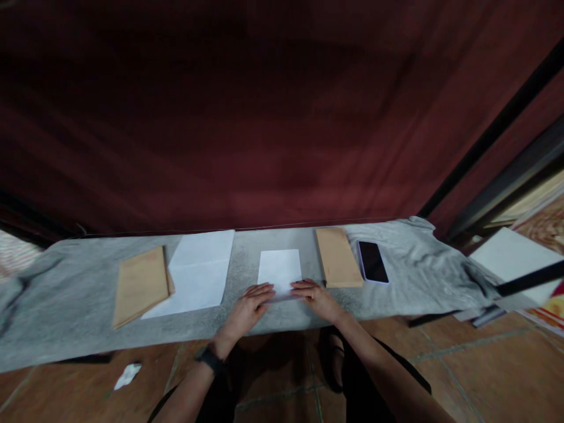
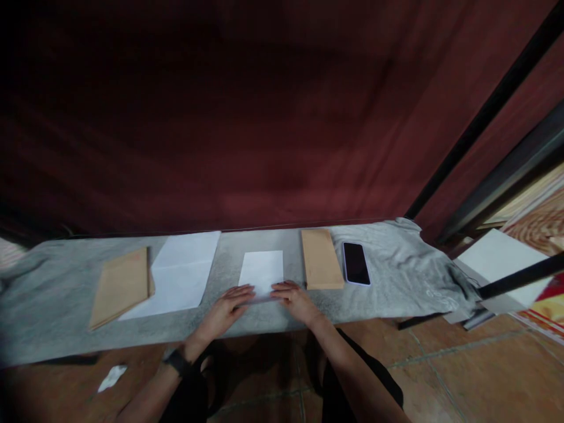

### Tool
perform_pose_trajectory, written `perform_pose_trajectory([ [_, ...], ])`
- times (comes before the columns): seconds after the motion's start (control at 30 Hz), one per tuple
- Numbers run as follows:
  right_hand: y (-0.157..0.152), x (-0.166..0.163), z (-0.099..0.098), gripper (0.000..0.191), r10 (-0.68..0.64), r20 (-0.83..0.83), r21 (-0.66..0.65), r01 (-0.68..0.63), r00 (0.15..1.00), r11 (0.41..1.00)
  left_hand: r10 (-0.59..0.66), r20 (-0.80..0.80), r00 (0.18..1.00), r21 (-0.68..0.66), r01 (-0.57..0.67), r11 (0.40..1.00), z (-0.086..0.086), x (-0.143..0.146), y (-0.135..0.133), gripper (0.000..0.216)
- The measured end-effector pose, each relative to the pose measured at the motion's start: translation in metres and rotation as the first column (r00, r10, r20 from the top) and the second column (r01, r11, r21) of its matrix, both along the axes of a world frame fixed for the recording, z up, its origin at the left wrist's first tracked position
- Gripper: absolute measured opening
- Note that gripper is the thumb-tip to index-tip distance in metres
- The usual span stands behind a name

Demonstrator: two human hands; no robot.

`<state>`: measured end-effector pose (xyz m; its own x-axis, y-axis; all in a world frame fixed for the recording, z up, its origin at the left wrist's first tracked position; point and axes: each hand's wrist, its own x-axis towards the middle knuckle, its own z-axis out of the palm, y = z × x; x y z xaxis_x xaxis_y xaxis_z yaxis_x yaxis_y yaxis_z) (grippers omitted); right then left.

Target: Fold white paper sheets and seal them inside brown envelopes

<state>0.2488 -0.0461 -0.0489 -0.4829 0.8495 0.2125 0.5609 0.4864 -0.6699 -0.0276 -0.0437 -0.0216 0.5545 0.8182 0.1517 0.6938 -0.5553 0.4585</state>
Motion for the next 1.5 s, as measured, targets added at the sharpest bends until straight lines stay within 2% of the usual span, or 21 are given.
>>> perform_pose_trajectory([
  [0.1,0.002,0.002,0.006,0.035,-0.006,-0.026,-0.047,0.004,1.0,0.999,0.081,0.106,0.991,-0.077,-0.073,0.994,0.001,-0.003,0.0,0.026],
  [0.2,0.001,0.005,0.012,0.028,-0.025,-0.099,-0.127,0.012,0.995,0.992,0.127,0.137,0.982,-0.2,-0.099,0.975,0.006,-0.006,0.003,0.025],
  [0.33,-0.006,0.005,0.007,0.031,-0.116,-0.136,-0.183,0.09,0.984,0.979,0.024,0.169,0.985,-0.248,0.019,0.969,0.005,-0.012,0.012,0.016],
  [0.43,-0.013,0.001,-0.005,0.042,-0.146,-0.069,-0.105,0.138,0.987,0.985,-0.071,0.197,0.978,-0.217,0.114,0.97,-0.005,-0.019,0.018,0.037],
  [0.57,-0.015,-0.01,-0.012,0.052,-0.159,0.037,-0.007,0.159,0.987,0.987,-0.104,0.175,0.979,-0.149,0.13,0.98,-0.009,-0.027,0.028,0.059],
  [0.73,-0.011,-0.019,0.007,0.06,-0.082,0.187,0.02,0.079,0.979,0.997,-0.121,0.061,0.991,-0.158,0.13,0.979,0.003,-0.029,0.035,0.059],
  [0.87,-0.019,-0.018,0.03,0.053,0.014,0.24,-0.086,0.007,0.971,0.996,-0.128,0.022,0.992,-0.157,0.129,0.979,0.005,-0.029,0.032,0.068],
  [1.0,-0.014,-0.018,0.047,0.048,0.072,0.181,-0.181,-0.038,0.981,0.983,-0.146,0.047,0.988,-0.174,0.152,0.973,0.003,-0.028,0.035,0.064],
  [1.1,0.002,-0.023,0.046,0.046,0.029,0.21,-0.128,-0.002,0.977,0.992,-0.152,0.043,0.987,-0.203,0.158,0.966,0.004,-0.027,0.039,0.066],
  [1.3,0.026,-0.032,0.02,0.049,-0.058,0.411,0.036,0.048,0.91,0.998,-0.139,0.031,0.99,-0.259,0.142,0.955,0.007,-0.025,0.039,0.068],
  [1.5,0.039,-0.032,0.005,0.052,-0.268,0.478,0.212,0.186,0.836,0.959,-0.151,-0.009,0.988,-0.255,0.144,0.956,0.006,-0.025,0.034,0.059],
])
